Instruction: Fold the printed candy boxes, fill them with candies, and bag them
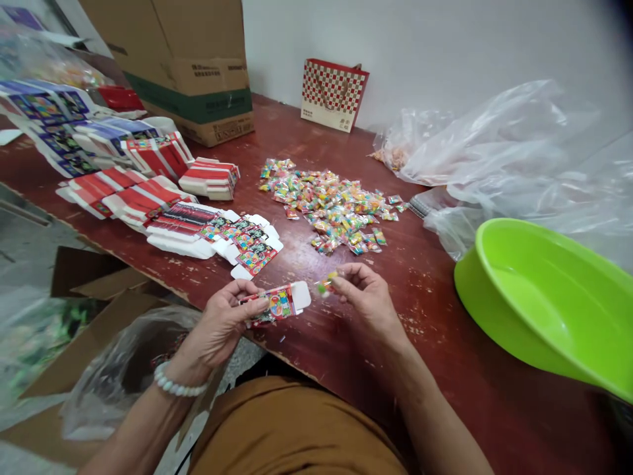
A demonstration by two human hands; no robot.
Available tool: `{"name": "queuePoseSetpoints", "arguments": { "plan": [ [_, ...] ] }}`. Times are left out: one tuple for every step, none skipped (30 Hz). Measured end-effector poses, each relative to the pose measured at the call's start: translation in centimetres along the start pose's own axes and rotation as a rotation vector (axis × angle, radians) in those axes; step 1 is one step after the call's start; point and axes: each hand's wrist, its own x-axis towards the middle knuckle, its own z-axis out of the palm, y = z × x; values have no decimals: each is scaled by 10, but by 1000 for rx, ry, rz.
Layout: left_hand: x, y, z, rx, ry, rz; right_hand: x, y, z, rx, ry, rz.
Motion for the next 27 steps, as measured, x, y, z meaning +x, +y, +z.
{"name": "queuePoseSetpoints", "arguments": {
  "plan": [
    [-1, -2, 3, -52, -18, -21, -6, 0, 9, 30, -14, -8],
    [-2, -5, 6, -93, -42, -42, -10, 0, 16, 47, -18, -19],
    [-4, -8, 8, -124, -76, -64, -13, 1, 22, 50, -18, -31],
    [-5, -12, 10, -144, -122, -85, -14, 2, 25, 39, -16, -44],
    [-7, -16, 12, -154, -181, -104, -14, 3, 27, 10, -17, -61],
    [-9, -20, 14, -146, -254, -124, -14, 4, 28, -36, -24, -76],
    [-11, -24, 16, -126, -333, -142, -14, 4, 28, -95, -39, -87],
    [-12, -28, 18, -97, -412, -157, -13, 3, 27, -160, -61, -93],
    [-12, -31, 20, -70, -477, -166, -13, 2, 26, -225, -90, -94],
    [-12, -33, 22, -50, -524, -176, -13, 0, 24, -291, -124, -99],
    [-12, -35, 24, -43, -553, -183, -13, -3, 22, -358, -165, -120],
    [-11, -36, 26, -45, -565, -184, -14, -5, 20, -422, -210, -163],
    [-10, -36, 27, -53, -562, -178, -14, -8, 19, -471, -252, -225],
    [-9, -36, 28, -61, -551, -168, -14, -10, 17, -497, -285, -292],
    [-8, -36, 28, -65, -533, -155, -14, -12, 15, -496, -300, -346],
    [-7, -35, 28, -60, -514, -145, -14, -12, 14, -466, -297, -373],
    [-7, -34, 28, -54, -493, -140, -14, -12, 13, -411, -280, -354],
    [-7, -33, 28, -52, -474, -144, -13, -10, 13, -339, -256, -287],
    [-7, -32, 28, -57, -452, -147, -13, -7, 13, -257, -244, -183],
    [-7, -31, 29, -68, -420, -144, -13, -4, 14, -168, -252, -62],
    [-8, -31, 30, -83, -375, -132, -14, 0, 16, -80, -278, 58],
    [-8, -31, 31, -99, -321, -113, -15, 4, 18, -1, -315, 156],
    [-8, -31, 33, -107, -270, -96, -16, 7, 20, 59, -353, 220],
    [-9, -31, 36, -102, -232, -87, -18, 10, 23, 95, -388, 249],
    [-9, -32, 38, -87, -212, -87, -20, 12, 25, 109, -410, 250],
    [-9, -32, 40, -70, -208, -89, -22, 14, 27, 106, -417, 229],
    [-9, -33, 42, -55, -216, -90, -23, 15, 29, 88, -411, 191]
  ]
}}
